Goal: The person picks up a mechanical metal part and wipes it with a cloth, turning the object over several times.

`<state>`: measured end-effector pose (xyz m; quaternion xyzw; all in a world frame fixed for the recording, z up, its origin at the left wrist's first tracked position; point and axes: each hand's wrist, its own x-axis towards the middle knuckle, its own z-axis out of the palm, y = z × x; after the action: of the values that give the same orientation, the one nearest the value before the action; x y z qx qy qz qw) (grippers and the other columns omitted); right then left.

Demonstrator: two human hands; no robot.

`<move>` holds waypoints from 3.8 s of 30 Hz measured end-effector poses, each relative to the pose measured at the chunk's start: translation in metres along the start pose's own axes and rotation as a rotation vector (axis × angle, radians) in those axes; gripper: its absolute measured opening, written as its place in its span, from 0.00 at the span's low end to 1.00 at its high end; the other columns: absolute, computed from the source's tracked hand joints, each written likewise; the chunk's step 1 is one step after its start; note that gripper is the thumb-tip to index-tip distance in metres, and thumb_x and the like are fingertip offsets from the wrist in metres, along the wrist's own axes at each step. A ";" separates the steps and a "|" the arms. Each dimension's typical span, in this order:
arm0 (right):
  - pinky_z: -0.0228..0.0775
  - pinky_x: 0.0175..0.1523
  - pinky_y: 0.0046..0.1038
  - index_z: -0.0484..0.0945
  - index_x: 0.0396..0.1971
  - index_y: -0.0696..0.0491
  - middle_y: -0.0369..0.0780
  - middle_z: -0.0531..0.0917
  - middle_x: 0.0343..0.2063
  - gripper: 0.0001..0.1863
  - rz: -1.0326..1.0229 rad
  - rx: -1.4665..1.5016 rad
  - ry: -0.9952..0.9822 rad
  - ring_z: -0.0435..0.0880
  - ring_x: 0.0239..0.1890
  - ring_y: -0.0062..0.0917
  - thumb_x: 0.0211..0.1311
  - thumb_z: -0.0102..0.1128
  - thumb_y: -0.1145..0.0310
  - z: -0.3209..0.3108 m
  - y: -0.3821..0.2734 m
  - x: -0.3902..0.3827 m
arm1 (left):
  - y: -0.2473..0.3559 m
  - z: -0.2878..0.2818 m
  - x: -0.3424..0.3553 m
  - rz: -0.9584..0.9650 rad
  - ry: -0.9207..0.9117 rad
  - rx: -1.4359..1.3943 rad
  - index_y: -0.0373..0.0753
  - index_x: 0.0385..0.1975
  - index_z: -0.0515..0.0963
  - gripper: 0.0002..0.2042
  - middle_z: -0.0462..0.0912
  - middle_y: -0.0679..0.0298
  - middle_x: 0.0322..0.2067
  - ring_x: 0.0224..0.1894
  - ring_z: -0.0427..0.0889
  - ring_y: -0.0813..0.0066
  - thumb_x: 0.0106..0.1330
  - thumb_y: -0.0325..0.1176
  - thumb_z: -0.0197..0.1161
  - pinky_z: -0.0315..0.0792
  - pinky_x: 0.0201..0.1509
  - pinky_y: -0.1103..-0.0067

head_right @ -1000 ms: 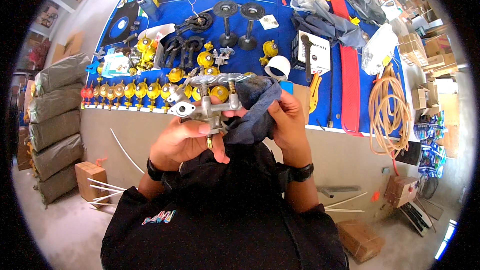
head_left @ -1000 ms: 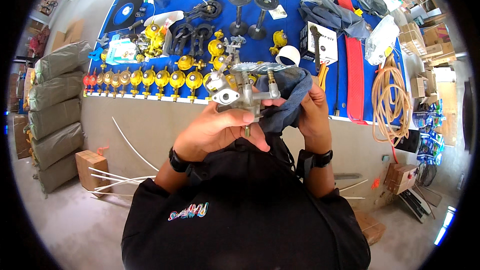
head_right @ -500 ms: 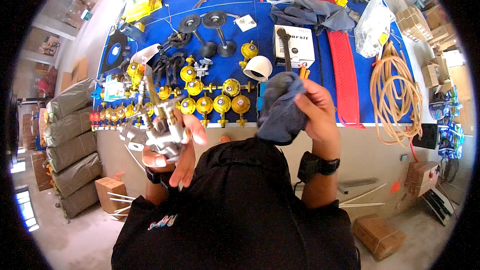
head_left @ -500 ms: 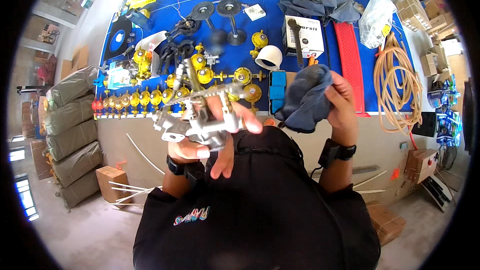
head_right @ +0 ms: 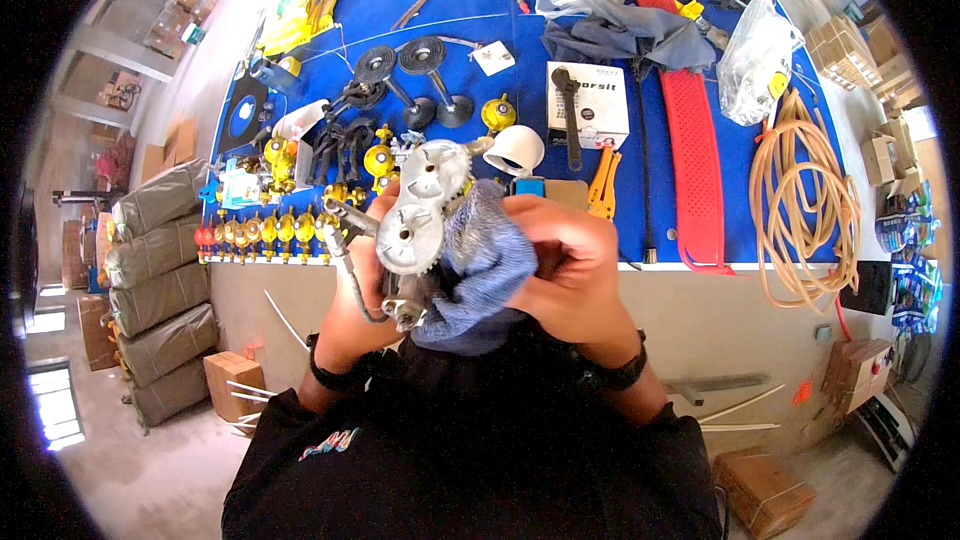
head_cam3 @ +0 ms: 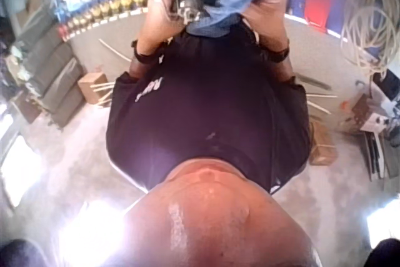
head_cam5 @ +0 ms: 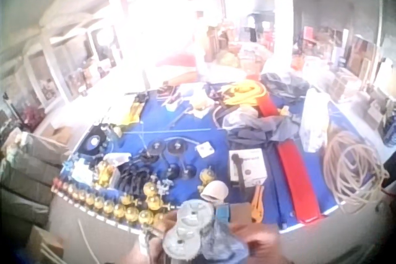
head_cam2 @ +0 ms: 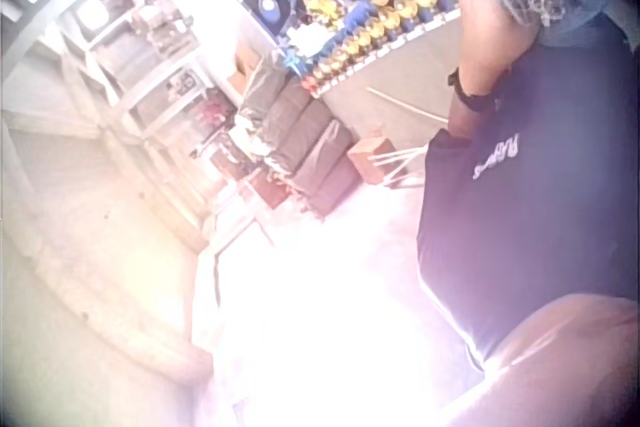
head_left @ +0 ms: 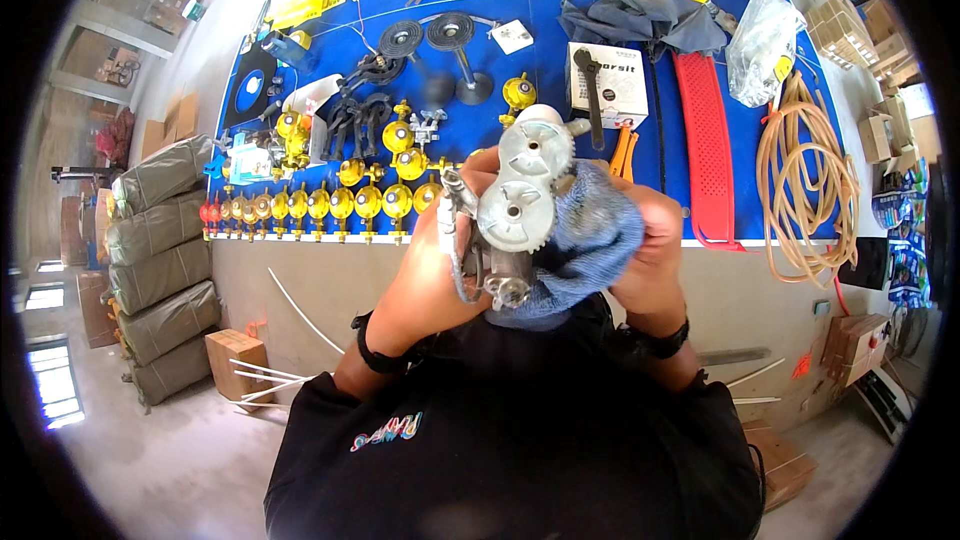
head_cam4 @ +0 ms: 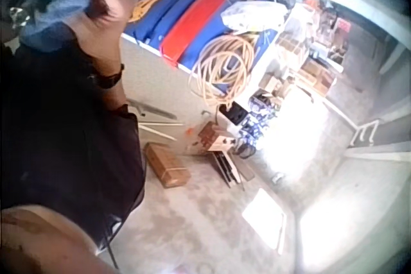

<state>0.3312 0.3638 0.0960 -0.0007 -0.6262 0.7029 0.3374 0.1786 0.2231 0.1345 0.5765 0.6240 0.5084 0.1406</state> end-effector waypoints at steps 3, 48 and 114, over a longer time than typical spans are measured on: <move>0.72 0.52 0.28 0.74 0.44 0.62 0.43 0.80 0.45 0.25 0.000 0.090 0.085 0.80 0.46 0.24 0.45 0.75 0.78 0.013 0.007 0.003 | 0.004 0.000 0.008 0.000 0.012 0.125 0.33 0.42 0.72 0.19 0.74 0.45 0.52 0.55 0.75 0.48 0.50 0.24 0.69 0.71 0.53 0.68; 0.76 0.46 0.26 0.60 0.35 0.51 0.39 0.77 0.37 0.28 0.385 0.143 0.200 0.79 0.44 0.22 0.43 0.72 0.83 -0.004 0.009 0.008 | -0.033 0.046 -0.004 0.050 0.123 0.498 0.25 0.47 0.66 0.23 0.65 0.43 0.61 0.46 0.80 0.45 0.46 0.11 0.55 0.79 0.41 0.66; 0.76 0.42 0.23 0.59 0.33 0.49 0.39 0.81 0.34 0.25 0.294 0.231 0.162 0.82 0.40 0.20 0.47 0.68 0.84 -0.008 0.006 0.000 | -0.035 0.045 -0.015 0.231 0.158 0.468 0.25 0.41 0.71 0.20 0.70 0.46 0.59 0.51 0.79 0.48 0.44 0.14 0.63 0.78 0.47 0.68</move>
<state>0.3316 0.3706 0.0885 -0.1099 -0.5054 0.8093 0.2785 0.1975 0.2383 0.0806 0.6192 0.6637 0.4063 -0.1045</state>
